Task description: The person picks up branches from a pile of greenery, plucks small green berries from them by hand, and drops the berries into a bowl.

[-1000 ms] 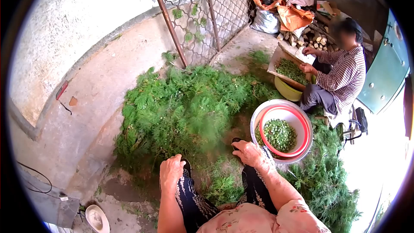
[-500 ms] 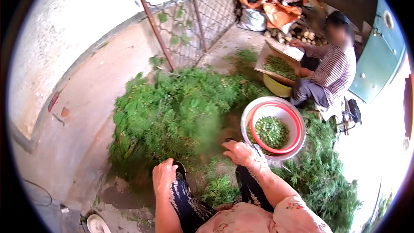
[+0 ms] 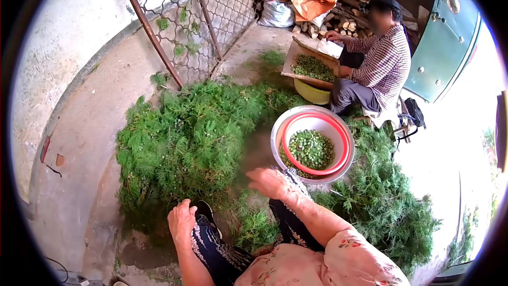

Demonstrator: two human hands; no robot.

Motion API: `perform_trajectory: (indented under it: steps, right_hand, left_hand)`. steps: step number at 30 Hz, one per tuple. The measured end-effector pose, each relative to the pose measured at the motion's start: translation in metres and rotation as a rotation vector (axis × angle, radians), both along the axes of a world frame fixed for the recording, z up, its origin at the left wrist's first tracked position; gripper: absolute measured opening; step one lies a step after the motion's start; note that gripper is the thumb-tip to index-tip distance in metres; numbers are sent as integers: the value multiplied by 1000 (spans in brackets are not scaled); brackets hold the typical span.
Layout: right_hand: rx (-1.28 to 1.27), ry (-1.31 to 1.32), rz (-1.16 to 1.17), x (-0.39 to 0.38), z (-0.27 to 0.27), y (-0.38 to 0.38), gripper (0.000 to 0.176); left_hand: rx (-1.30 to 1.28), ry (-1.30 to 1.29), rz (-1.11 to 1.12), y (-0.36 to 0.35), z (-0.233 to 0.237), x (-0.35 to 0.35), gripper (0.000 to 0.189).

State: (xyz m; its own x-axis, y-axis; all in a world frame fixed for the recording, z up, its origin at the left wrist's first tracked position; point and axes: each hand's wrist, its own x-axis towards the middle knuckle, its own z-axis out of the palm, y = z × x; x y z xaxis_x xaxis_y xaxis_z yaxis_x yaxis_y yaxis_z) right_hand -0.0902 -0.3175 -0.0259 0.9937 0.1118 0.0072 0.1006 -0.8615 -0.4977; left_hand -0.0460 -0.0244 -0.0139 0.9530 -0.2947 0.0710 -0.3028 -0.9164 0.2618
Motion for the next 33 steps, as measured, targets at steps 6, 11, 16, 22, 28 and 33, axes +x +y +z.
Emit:
perform_trajectory:
  steps: [6, 11, 16, 22, 28, 33]
  right_hand:
    - [-49, 71, -10, 4, -9, 0, 38]
    - [-18, 17, 18, 1, -4, -1, 40]
    - [7, 20, 16, -2, 2, -2, 33]
    - [85, -84, -19, -4, -3, 0, 32]
    - [76, -22, -28, 0, -9, -1, 34]
    - [64, -21, -32, -1, -5, -1, 35]
  left_hand:
    - [-14, -102, -73, -1, -1, 0, 18]
    - [-33, -25, -32, -3, 0, 0, 23]
    - [-18, -34, -21, -3, -5, 2, 21]
    - [11, -5, -28, -5, -1, 2, 22]
    - [11, -37, -40, -5, -3, 2, 22]
    - [2, -47, -54, -3, -7, 4, 23]
